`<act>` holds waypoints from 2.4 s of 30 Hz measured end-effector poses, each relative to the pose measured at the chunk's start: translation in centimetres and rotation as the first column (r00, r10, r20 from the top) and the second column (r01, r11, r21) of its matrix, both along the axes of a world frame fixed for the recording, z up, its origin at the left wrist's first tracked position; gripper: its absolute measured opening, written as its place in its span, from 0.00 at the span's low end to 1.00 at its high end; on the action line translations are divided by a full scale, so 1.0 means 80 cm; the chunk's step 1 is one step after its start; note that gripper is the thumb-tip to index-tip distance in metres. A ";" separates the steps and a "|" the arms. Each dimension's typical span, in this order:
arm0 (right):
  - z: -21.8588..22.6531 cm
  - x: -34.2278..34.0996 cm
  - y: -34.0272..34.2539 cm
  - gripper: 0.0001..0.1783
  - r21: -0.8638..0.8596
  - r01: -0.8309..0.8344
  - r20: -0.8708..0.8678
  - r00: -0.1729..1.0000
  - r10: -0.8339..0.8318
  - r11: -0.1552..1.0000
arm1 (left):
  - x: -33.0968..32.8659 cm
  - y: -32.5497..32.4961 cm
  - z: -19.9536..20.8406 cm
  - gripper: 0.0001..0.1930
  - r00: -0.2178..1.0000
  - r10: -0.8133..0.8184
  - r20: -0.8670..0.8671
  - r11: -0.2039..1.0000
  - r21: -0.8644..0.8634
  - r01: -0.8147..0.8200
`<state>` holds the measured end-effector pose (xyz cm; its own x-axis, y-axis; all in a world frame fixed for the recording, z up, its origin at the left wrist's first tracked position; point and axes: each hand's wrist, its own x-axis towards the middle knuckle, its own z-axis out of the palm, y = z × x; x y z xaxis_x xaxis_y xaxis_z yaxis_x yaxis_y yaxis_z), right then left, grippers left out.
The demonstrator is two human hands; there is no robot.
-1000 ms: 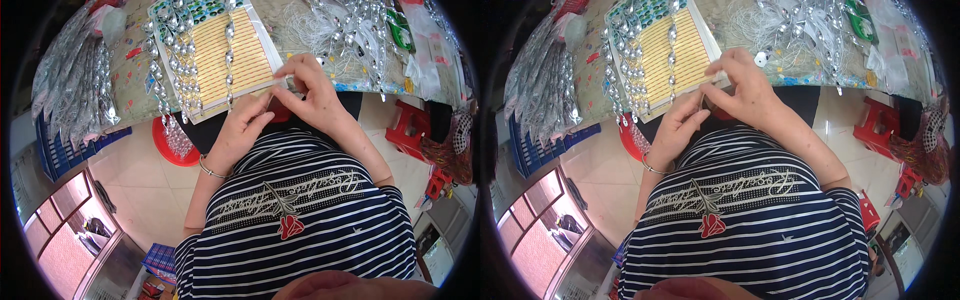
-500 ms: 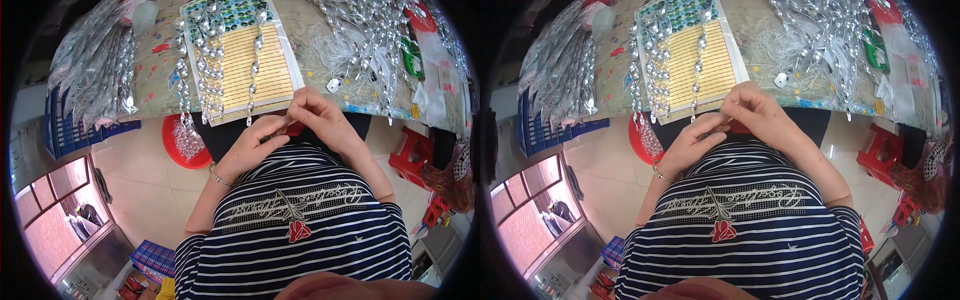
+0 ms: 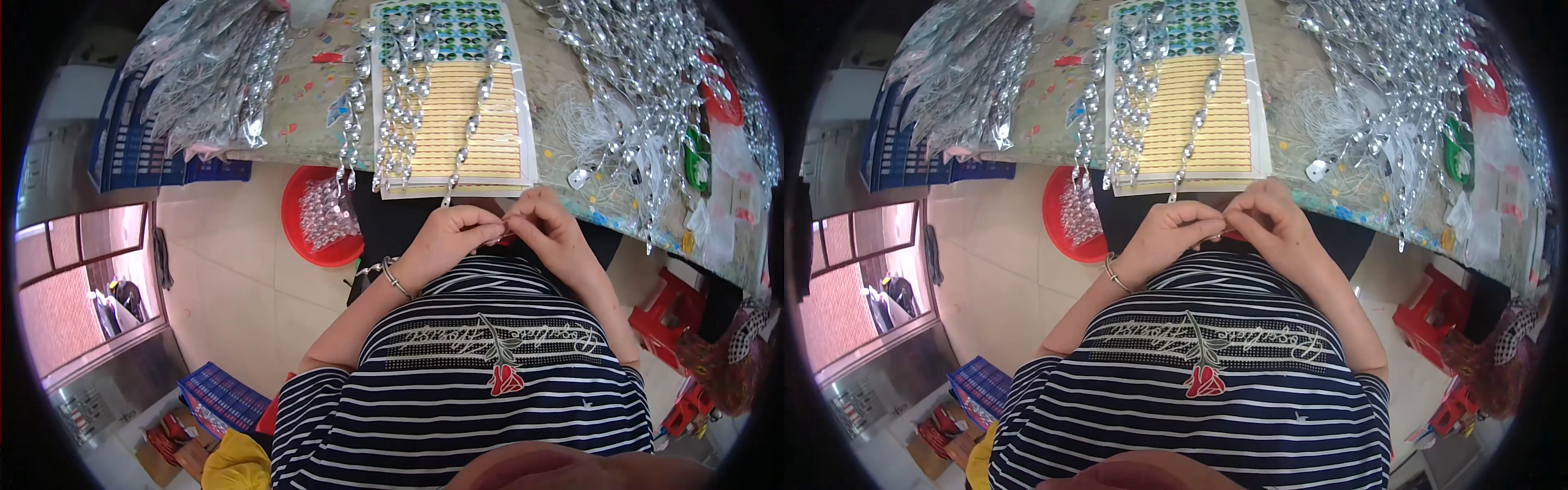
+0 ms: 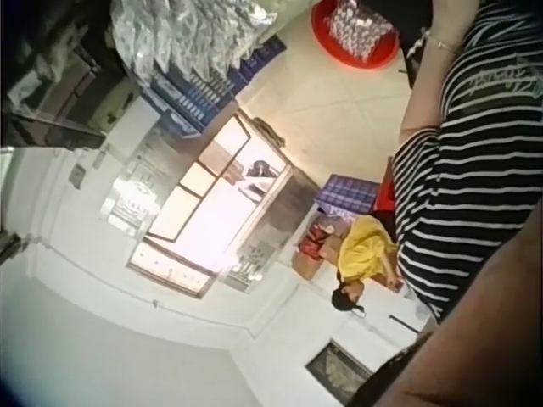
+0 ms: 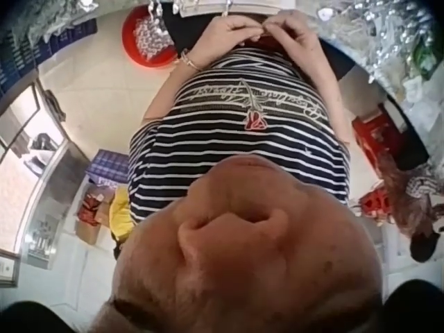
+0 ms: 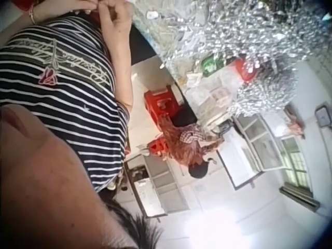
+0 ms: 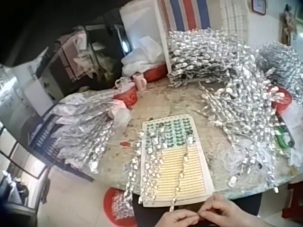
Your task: Assemble small decorative silver components onto a gold-colored strip using a template board.
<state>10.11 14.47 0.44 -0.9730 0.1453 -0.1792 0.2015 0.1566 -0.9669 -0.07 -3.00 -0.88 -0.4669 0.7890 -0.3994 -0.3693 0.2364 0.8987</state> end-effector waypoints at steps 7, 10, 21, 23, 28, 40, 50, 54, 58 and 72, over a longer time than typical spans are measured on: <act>-0.009 0.036 0.018 0.04 0.340 -0.138 0.058 0.990 0.126 0.930 | 0.003 -0.051 -0.025 0.07 0.996 0.041 -0.075 0.997 -0.059 -0.046; -0.010 0.048 0.032 0.04 0.320 -0.052 0.070 0.997 0.031 0.946 | 0.007 -0.066 -0.032 0.07 0.992 0.114 -0.056 0.992 -0.053 -0.117; 0.017 0.016 0.016 0.03 0.022 0.208 -0.067 0.976 -0.206 0.978 | -0.012 0.003 0.005 0.08 0.940 0.050 -0.338 0.994 0.113 -0.012; 0.019 0.003 0.004 0.02 0.105 0.139 -0.114 0.985 -0.127 0.985 | -0.012 0.019 0.014 0.08 0.965 0.031 -0.259 0.994 0.108 -0.003; 0.023 -0.007 0.005 0.03 0.226 0.082 -0.123 0.991 -0.056 0.971 | -0.005 0.025 0.017 0.09 0.993 0.082 0.084 0.975 0.198 -0.097; 0.014 -0.004 0.021 0.02 0.076 0.221 -0.047 0.975 -0.217 0.972 | -0.009 0.002 0.010 0.08 0.998 0.038 0.048 0.997 0.059 -0.041; 0.020 -0.011 0.010 0.03 -0.002 0.151 -0.062 0.987 -0.150 0.989 | -0.008 0.027 0.016 0.09 0.986 0.035 0.163 0.984 0.166 -0.063; 0.016 -0.008 0.015 0.04 -0.086 0.192 -0.055 0.979 -0.197 0.978 | -0.006 0.028 0.016 0.09 0.990 0.047 0.130 0.985 0.159 -0.068; 0.012 -0.007 0.016 0.07 -0.111 0.246 -0.075 0.964 -0.255 0.963 | -0.005 0.029 0.016 0.08 0.989 0.062 0.137 0.987 0.137 -0.081; 0.012 -0.008 0.005 0.08 -0.385 0.229 0.076 0.973 -0.217 0.894 | -0.003 0.028 0.012 0.09 0.982 0.069 0.175 0.990 0.110 -0.089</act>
<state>9.45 14.84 1.43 -0.9164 0.2707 -0.2949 0.2172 -0.2826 -0.9343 -0.35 -0.72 0.04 -0.4628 0.7983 -0.3855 -0.5330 0.0969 0.8405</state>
